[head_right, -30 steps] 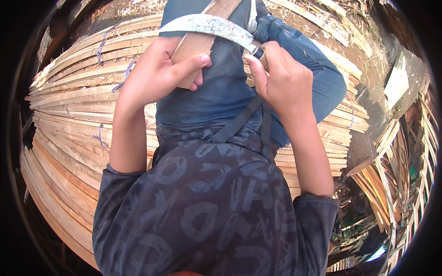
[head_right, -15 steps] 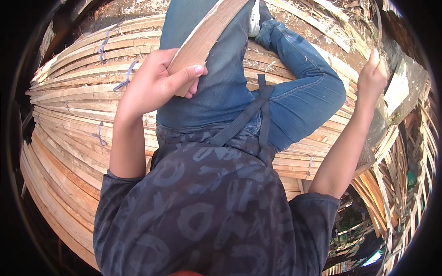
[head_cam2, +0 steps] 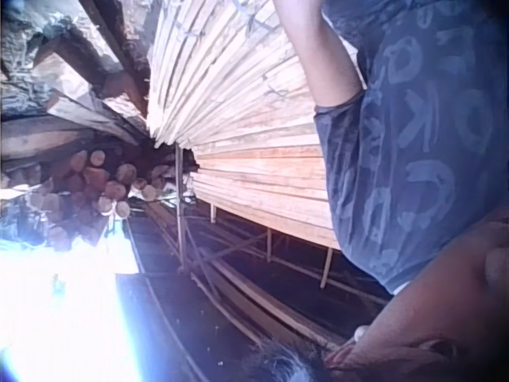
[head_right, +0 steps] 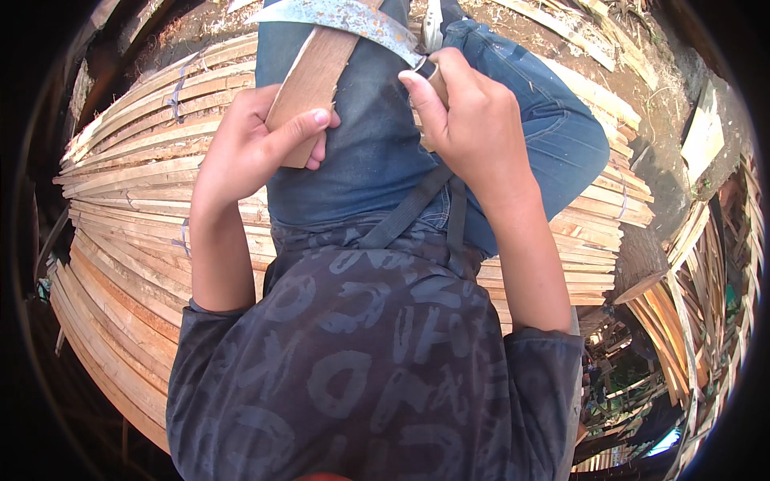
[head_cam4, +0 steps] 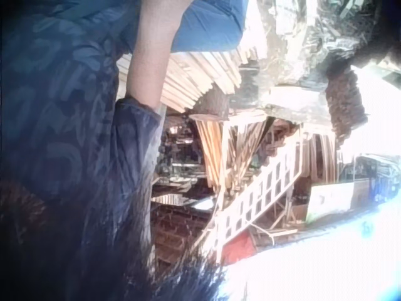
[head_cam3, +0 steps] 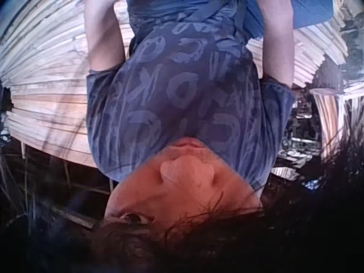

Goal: The person sits on the ground and uses a curved knife to shave thin strips from a long piece of wood held against their leg. They repeatedly scrape the blade along the wood's length to remove material, with wood shavings falling to the ground.

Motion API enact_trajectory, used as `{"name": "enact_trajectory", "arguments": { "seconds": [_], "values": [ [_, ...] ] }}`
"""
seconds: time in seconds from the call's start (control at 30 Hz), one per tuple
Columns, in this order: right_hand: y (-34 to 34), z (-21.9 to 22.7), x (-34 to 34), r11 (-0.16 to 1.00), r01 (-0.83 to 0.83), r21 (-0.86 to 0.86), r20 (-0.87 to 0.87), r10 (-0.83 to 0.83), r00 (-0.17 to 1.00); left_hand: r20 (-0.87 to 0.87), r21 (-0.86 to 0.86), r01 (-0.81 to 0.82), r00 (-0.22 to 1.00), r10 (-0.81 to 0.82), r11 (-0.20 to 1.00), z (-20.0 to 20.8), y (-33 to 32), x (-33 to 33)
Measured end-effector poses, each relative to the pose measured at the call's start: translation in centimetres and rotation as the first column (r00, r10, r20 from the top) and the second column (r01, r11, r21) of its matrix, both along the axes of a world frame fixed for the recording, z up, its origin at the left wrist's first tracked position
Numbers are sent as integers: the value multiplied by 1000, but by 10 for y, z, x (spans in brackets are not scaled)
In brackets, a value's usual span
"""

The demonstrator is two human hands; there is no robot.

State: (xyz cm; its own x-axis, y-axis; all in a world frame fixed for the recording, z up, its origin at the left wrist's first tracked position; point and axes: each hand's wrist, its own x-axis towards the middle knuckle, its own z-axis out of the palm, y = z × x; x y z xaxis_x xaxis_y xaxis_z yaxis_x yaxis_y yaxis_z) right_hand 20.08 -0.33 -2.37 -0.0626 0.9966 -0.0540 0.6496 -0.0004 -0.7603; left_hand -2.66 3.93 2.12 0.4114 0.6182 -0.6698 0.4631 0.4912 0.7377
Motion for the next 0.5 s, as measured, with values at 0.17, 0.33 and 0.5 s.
{"name": "enact_trajectory", "arguments": {
  "seconds": [0.17, 0.33, 0.5],
  "values": [
    [11, -8, 9, 992, -74, 107, 210, 50, 977, -32, 3, -42, 999, 42, 999, 1, -3, 2],
    [28, -26, 34, 961, -121, 248, 342, 29, 939, -15, 10, -28, 999, 29, 1000, -1, -1, 2],
    [45, -66, 158, 870, 446, 210, 537, -483, 691, 6, 15, -1, 1000, 1, 1000, 2, -5, -8]
  ]
}}
